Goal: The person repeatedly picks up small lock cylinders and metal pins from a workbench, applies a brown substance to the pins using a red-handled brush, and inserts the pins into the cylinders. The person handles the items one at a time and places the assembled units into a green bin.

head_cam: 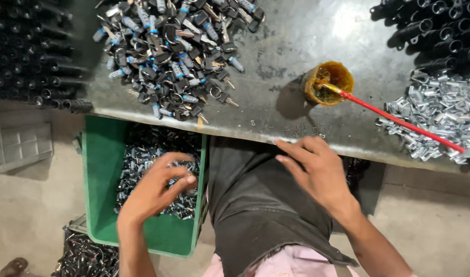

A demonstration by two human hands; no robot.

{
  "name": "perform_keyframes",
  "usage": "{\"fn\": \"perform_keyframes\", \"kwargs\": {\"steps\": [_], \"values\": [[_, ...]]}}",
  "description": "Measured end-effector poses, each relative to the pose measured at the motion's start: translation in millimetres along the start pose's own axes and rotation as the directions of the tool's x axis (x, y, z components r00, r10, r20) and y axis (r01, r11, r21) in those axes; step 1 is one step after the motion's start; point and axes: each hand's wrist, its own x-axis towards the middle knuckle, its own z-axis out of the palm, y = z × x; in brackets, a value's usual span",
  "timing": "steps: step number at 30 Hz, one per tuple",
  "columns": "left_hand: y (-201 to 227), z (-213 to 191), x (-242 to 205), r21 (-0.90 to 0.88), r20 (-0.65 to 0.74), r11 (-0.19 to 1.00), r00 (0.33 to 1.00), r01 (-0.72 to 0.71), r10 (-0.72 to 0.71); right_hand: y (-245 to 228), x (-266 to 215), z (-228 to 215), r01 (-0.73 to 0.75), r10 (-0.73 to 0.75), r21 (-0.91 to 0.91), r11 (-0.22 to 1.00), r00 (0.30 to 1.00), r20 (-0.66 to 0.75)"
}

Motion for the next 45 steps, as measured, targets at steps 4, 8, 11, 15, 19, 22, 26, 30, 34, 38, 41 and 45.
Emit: {"fn": "perform_keyframes", "kwargs": {"steps": [4, 8, 11, 15, 19, 22, 26, 30, 34, 38, 41, 45], "values": [[2.0, 1.3, 4.6, 0.237, -0.033, 0.9, 0.929, 0.365, -0.368, -4.5, 12.4, 22.9, 0.033, -0.036, -0.11, 0.993, 0.999, -0.031], [18.7, 21.3, 39.0, 0.249, -0.04, 0.905, 0.937, 0.346, -0.347, -9.5, 23.4, 33.0, 0.013, -0.02, -0.158, 0.987, 0.999, -0.041], [39.0, 32.9, 64.3, 0.12, -0.048, 0.973, 0.98, 0.196, -0.192, -16.0, 29.3, 36.4, -0.012, 0.005, -0.198, 0.98, 0.999, -0.038], [42.1, 36.3, 130.4, 0.236, -0.324, 0.971, 0.945, 0.039, 0.041, -19.8, 31.8, 37.4, -0.028, 0.026, -0.228, 0.973, 1.0, -0.012], [22.4, 40.9, 198.4, 0.485, -0.372, 0.871, 0.92, 0.076, 0.127, -21.7, 26.9, 38.9, -0.027, 0.025, -0.261, 0.965, 1.0, -0.012], [15.4, 33.9, 216.4, 0.521, -0.402, 0.853, 0.887, 0.019, 0.226, -20.5, 20.3, 39.7, -0.051, 0.041, -0.172, 0.984, 0.997, -0.061], [27.0, 17.6, 185.3, 0.031, -0.51, 0.984, 0.845, -0.173, 0.165, -19.4, 12.0, 30.0, -0.081, 0.095, 0.097, 0.992, 0.984, -0.152], [65.7, 45.0, 133.4, -0.813, -0.191, 0.581, 0.963, -0.045, -0.193, -21.8, 1.4, 12.2, -0.174, 0.246, 0.318, 0.932, 0.948, -0.202], [85.1, 100.8, 99.2, -0.987, 0.116, -0.135, 0.965, 0.086, -0.235, -23.4, -2.5, 7.8, -0.12, 0.247, 0.439, 0.89, 0.938, -0.244], [85.4, 122.8, 81.5, -0.937, 0.249, -0.312, 0.929, 0.159, -0.274, -25.1, -6.6, 10.9, -0.162, 0.334, 0.725, 0.669, 0.938, -0.098], [88.6, 121.3, 76.0, -0.941, 0.213, -0.317, 0.934, 0.117, -0.288, -29.1, -11.5, 12.6, -0.126, 0.298, 0.717, 0.686, 0.947, -0.118], [93.9, 120.6, 75.2, -0.952, 0.193, -0.286, 0.939, 0.109, -0.285, -32.5, -15.7, 13.1, -0.129, 0.331, 0.734, 0.666, 0.934, -0.137]]}}
